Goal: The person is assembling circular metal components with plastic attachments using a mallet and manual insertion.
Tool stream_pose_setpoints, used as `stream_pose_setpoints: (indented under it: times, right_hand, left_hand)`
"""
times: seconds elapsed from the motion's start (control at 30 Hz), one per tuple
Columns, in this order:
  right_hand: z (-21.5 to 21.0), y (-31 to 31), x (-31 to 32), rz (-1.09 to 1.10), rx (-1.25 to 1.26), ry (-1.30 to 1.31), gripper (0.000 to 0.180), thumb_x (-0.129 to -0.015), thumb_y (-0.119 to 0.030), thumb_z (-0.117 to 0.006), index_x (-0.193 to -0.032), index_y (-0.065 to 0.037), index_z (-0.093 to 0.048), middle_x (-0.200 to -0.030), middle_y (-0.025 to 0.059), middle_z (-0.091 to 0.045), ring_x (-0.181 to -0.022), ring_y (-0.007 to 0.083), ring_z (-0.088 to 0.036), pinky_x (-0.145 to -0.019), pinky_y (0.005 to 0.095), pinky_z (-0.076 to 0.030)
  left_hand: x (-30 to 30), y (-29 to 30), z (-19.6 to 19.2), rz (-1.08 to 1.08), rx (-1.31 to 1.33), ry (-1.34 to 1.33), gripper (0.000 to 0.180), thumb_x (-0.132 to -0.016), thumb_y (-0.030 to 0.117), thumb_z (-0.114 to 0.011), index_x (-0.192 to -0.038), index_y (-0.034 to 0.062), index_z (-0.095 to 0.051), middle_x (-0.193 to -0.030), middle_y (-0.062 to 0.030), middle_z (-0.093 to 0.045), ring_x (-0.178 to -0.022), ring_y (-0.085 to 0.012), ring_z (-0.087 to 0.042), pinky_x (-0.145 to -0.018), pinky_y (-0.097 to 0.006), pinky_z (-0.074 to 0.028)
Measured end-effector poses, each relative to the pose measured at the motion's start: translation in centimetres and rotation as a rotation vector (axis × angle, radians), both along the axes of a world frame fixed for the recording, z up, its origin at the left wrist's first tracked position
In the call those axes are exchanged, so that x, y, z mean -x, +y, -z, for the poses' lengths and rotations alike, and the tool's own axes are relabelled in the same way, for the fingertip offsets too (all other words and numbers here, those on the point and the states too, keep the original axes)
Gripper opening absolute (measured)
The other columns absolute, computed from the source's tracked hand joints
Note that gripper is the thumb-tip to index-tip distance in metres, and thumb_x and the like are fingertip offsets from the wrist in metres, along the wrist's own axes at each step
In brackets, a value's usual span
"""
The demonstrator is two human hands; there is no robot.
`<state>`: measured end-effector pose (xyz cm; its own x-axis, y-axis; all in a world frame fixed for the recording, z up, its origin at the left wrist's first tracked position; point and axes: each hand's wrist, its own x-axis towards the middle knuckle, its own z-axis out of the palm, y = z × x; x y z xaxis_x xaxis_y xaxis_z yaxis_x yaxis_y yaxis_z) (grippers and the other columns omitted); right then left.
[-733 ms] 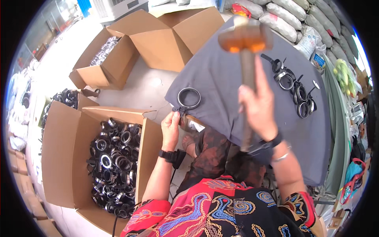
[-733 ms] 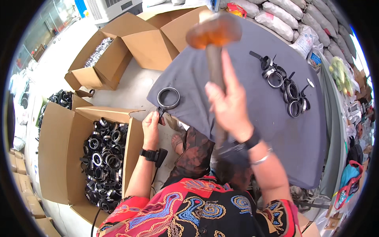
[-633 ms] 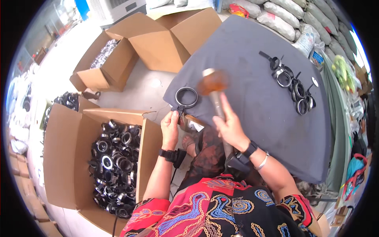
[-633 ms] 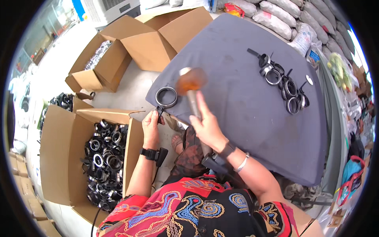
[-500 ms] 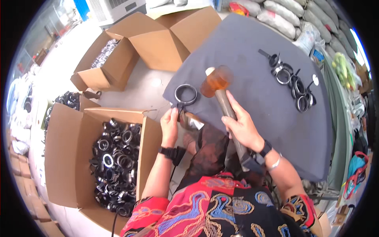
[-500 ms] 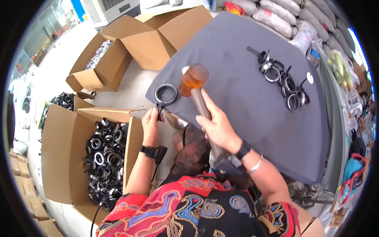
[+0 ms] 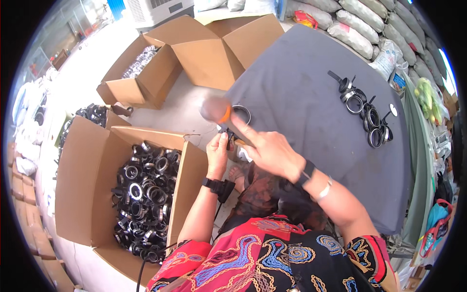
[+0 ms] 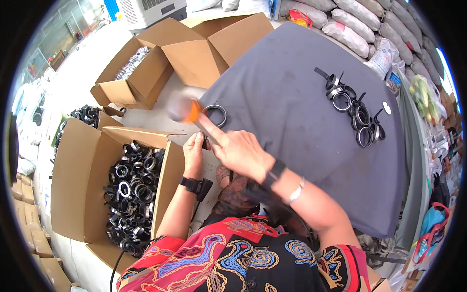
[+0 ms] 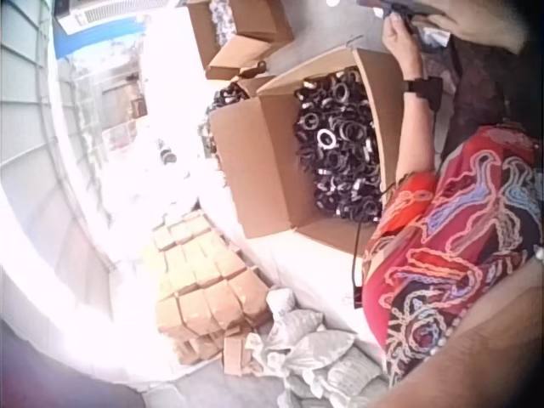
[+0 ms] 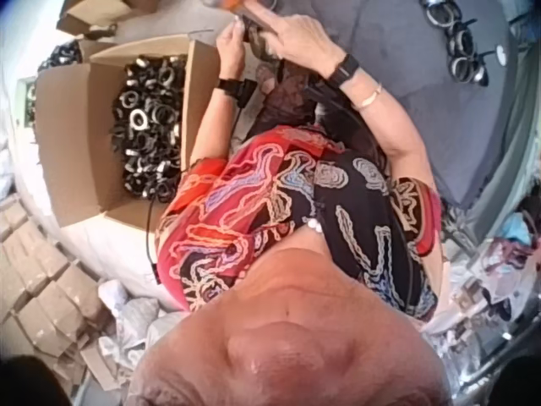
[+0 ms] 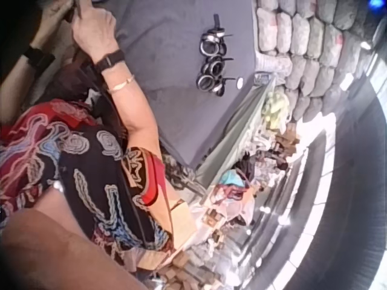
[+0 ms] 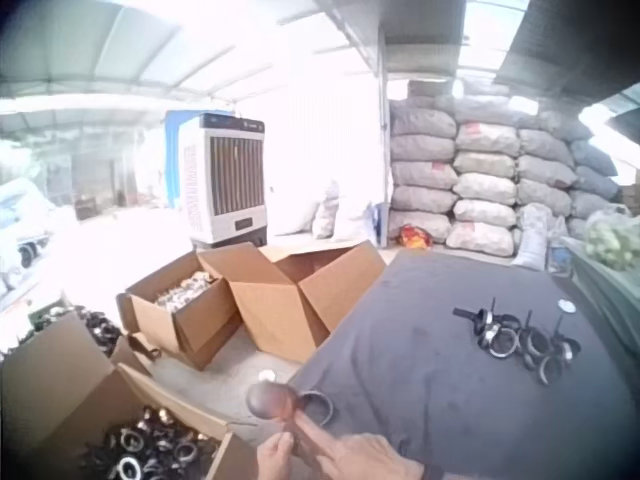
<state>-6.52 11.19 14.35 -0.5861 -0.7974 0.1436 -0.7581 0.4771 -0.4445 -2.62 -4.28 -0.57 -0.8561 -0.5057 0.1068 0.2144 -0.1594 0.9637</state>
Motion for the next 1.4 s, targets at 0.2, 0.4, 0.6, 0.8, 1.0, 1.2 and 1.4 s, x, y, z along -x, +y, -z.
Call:
stream_pose_setpoints:
  times: [0.2,0.4,0.6,0.8,1.0,1.2,1.4]
  right_hand:
    - [-2.3,-2.2,3.6,-0.089,0.269,-0.045,0.071,-0.080,-0.016,-0.052,-0.145,-0.018,-0.025,-0.072,0.0234,-0.061,-0.068,0.0412,-0.060,-0.066,0.0482,-0.049]
    - [1.3,-2.1,5.8,0.160,0.305,-0.543,0.071,-0.084,-0.011,-0.054,-0.147,-0.010,-0.022,-0.090,0.0103,-0.059,-0.063,0.0115,-0.057,-0.054,0.0290,-0.050]
    - [0.1,8.2,4.5,0.332,0.726,-0.870,0.062,-0.087,-0.012,-0.055,-0.143,-0.007,-0.030,-0.078,0.0024,-0.051,-0.058,0.0090,-0.052,-0.046,0.0265,-0.046]
    - [2.3,22.0,-0.8,0.700,0.927,-0.576,0.049,-0.082,-0.008,-0.063,-0.127,-0.004,-0.044,-0.071,-0.0016,-0.051,-0.053,0.0063,-0.050,-0.046,0.0233,-0.045]
    - [4.8,28.3,-3.0,0.899,1.224,-0.454,0.043,-0.080,-0.004,-0.060,-0.120,-0.002,-0.045,-0.071,-0.0003,-0.051,-0.051,0.0072,-0.051,-0.046,0.0232,-0.046]
    - [5.5,29.4,-2.9,0.898,1.224,-0.470,0.051,-0.079,-0.002,-0.058,-0.127,-0.001,-0.042,-0.070,0.0016,-0.052,-0.052,0.0096,-0.052,-0.047,0.0249,-0.047]
    - [5.2,29.1,-2.7,0.895,1.200,-0.535,0.051,-0.079,0.000,-0.060,-0.125,-0.002,-0.041,-0.074,0.0023,-0.053,-0.056,0.0098,-0.054,-0.051,0.0260,-0.049]
  left_hand:
    - [-0.1,-0.7,0.3,0.029,0.024,-0.058,0.032,-0.097,0.026,-0.048,-0.077,0.0034,-0.059,-0.067,-0.0013,-0.057,-0.064,-0.0098,-0.052,-0.064,-0.024,-0.042]
    - [-1.0,-0.7,-0.7,0.051,0.017,0.009,0.033,-0.096,0.026,-0.048,-0.076,0.0035,-0.060,-0.067,-0.0007,-0.057,-0.064,-0.0088,-0.051,-0.063,-0.024,-0.040]
    - [-2.6,-2.7,-2.2,-0.156,-0.537,0.021,0.014,-0.093,0.018,-0.052,-0.087,0.0057,-0.053,-0.077,-0.0038,-0.054,-0.068,-0.0147,-0.051,-0.071,-0.030,-0.044]
    - [-14.6,-17.6,1.4,-0.685,-0.761,0.206,0.044,-0.095,0.038,-0.039,-0.114,-0.0001,-0.049,-0.117,-0.0139,-0.054,-0.109,-0.0282,-0.051,-0.092,-0.044,-0.044]
    - [-2.2,-6.5,-9.1,-0.152,-0.411,0.138,0.043,-0.098,0.027,-0.039,-0.133,0.0025,-0.038,-0.143,-0.0152,-0.035,-0.127,-0.0310,-0.040,-0.102,-0.046,-0.035]
    - [21.6,11.2,-16.0,0.388,0.645,0.117,0.030,-0.089,0.014,-0.056,-0.116,-0.0014,-0.058,-0.108,-0.0092,-0.063,-0.096,-0.0179,-0.062,-0.078,-0.030,-0.048]
    - [37.6,22.1,-11.7,0.359,1.549,0.274,0.042,-0.082,0.007,-0.054,-0.124,0.0054,-0.053,-0.120,-0.0135,-0.058,-0.110,-0.0333,-0.054,-0.091,-0.042,-0.045]
